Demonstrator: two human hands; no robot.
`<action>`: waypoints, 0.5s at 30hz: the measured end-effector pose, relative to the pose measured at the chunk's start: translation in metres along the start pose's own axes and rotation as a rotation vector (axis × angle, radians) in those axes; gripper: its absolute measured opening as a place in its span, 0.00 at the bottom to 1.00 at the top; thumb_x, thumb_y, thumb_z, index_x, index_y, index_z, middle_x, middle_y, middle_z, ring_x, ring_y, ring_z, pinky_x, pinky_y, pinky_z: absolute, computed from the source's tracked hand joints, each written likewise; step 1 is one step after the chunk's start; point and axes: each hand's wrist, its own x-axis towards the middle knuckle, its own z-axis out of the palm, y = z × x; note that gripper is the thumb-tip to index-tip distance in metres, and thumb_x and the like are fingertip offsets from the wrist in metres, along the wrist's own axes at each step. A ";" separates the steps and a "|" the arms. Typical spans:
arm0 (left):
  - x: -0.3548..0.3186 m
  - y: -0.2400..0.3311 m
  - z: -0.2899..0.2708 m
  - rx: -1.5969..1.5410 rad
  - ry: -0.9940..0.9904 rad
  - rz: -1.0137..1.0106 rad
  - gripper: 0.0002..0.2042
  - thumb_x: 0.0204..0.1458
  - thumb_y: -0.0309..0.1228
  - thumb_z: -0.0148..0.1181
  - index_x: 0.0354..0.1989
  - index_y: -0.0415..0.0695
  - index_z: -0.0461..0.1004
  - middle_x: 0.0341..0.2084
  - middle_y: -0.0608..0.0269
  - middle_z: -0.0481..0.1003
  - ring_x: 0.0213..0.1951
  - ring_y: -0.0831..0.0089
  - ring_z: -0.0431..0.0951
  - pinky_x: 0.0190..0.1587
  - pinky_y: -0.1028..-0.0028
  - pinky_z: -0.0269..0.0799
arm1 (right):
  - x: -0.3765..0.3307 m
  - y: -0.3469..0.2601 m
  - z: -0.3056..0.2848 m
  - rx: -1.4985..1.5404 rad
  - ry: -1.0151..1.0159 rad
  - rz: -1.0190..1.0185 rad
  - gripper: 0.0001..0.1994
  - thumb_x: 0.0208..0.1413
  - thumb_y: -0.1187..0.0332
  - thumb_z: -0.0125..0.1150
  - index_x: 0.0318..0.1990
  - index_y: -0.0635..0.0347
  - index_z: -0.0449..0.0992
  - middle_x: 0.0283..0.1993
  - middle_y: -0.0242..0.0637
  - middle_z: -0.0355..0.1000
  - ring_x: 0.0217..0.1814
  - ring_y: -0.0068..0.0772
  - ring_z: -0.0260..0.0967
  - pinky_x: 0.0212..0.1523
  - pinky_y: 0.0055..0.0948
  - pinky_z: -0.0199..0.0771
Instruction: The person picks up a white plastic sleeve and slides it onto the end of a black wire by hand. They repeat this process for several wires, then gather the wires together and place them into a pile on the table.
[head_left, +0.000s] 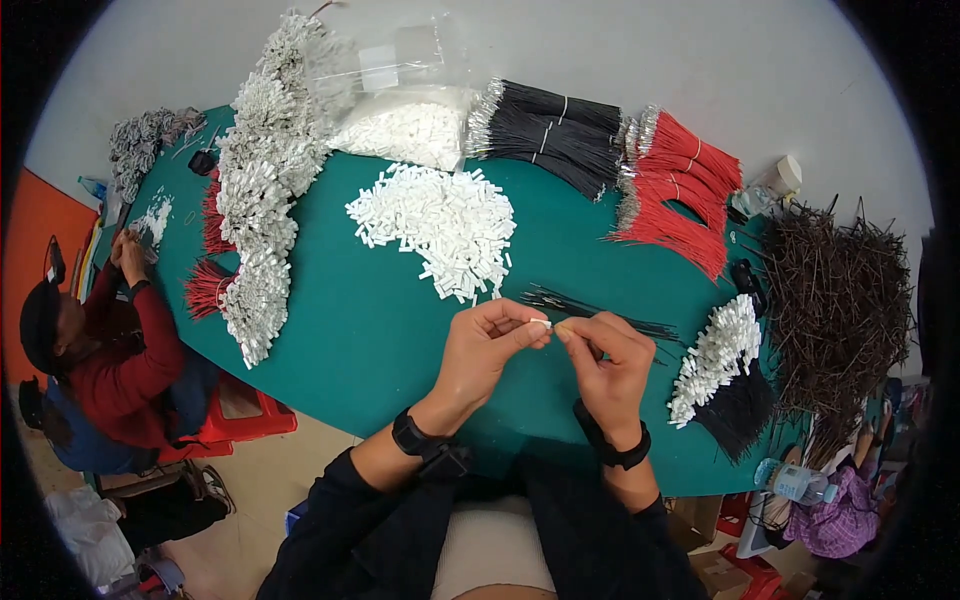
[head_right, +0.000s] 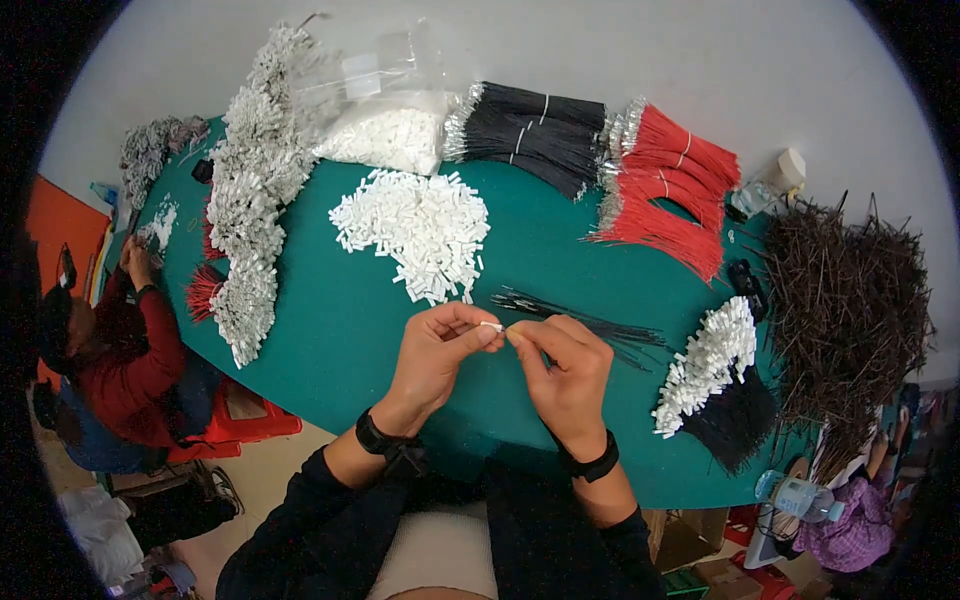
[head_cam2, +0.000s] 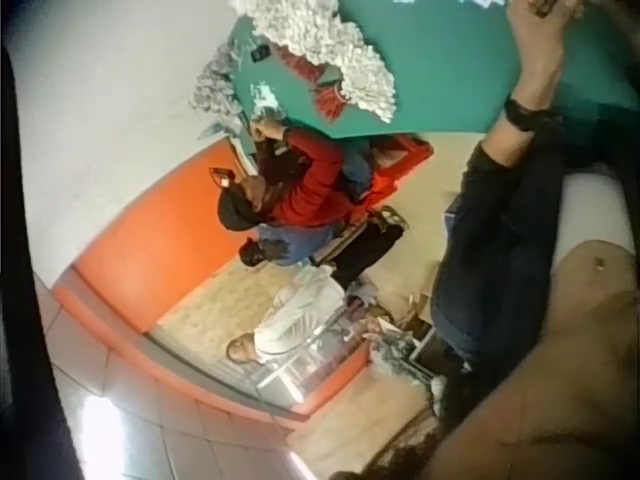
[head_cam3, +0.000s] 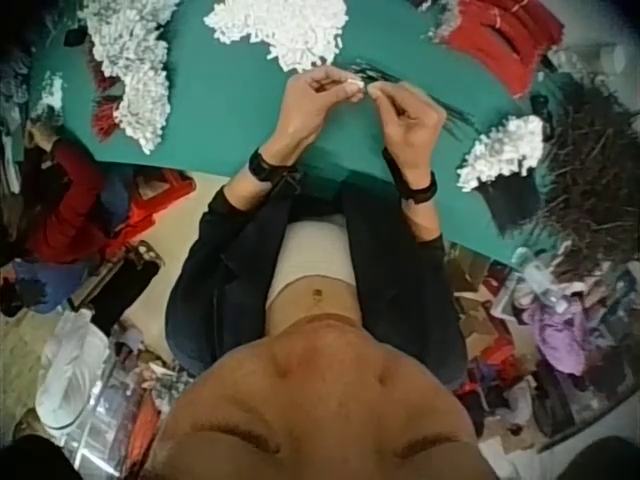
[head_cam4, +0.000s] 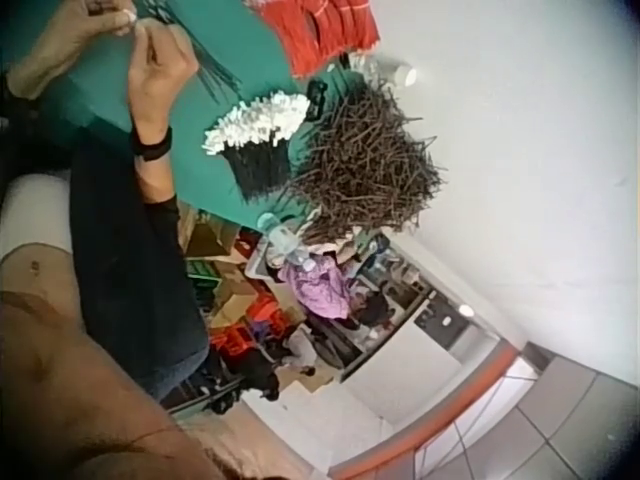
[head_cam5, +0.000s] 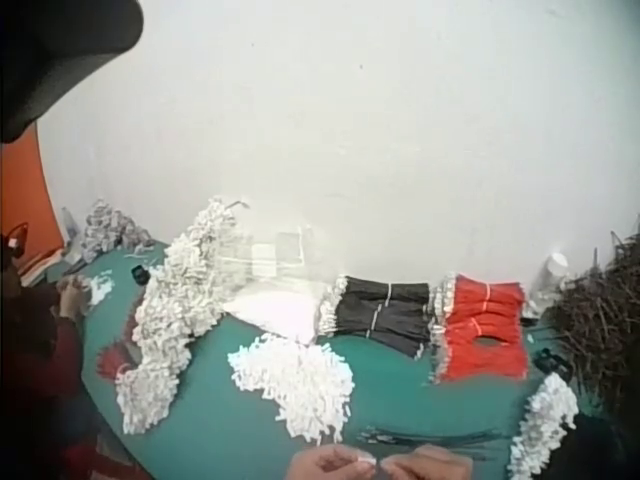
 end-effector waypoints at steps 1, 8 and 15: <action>0.001 0.000 -0.002 0.006 -0.016 -0.018 0.04 0.58 0.21 0.65 0.40 0.36 0.80 0.36 0.59 0.82 0.37 0.75 0.82 0.44 0.75 0.78 | 0.002 -0.002 -0.002 -0.028 -0.031 -0.023 0.04 0.50 0.80 0.70 0.34 0.66 0.83 0.23 0.35 0.72 0.22 0.24 0.65 0.23 0.25 0.60; -0.003 0.016 -0.022 0.493 -0.159 -0.122 0.07 0.55 0.25 0.69 0.39 0.38 0.80 0.36 0.60 0.82 0.39 0.73 0.81 0.44 0.74 0.76 | -0.004 -0.007 -0.030 -0.209 -0.325 -0.005 0.05 0.49 0.77 0.70 0.34 0.65 0.82 0.27 0.41 0.74 0.26 0.40 0.71 0.28 0.35 0.69; 0.033 0.026 -0.032 1.440 -0.047 0.532 0.12 0.45 0.28 0.73 0.38 0.41 0.80 0.37 0.57 0.78 0.44 0.56 0.74 0.48 0.63 0.72 | -0.003 0.043 -0.028 -0.543 -0.345 -0.019 0.08 0.48 0.74 0.71 0.36 0.64 0.80 0.34 0.42 0.76 0.40 0.50 0.73 0.45 0.45 0.74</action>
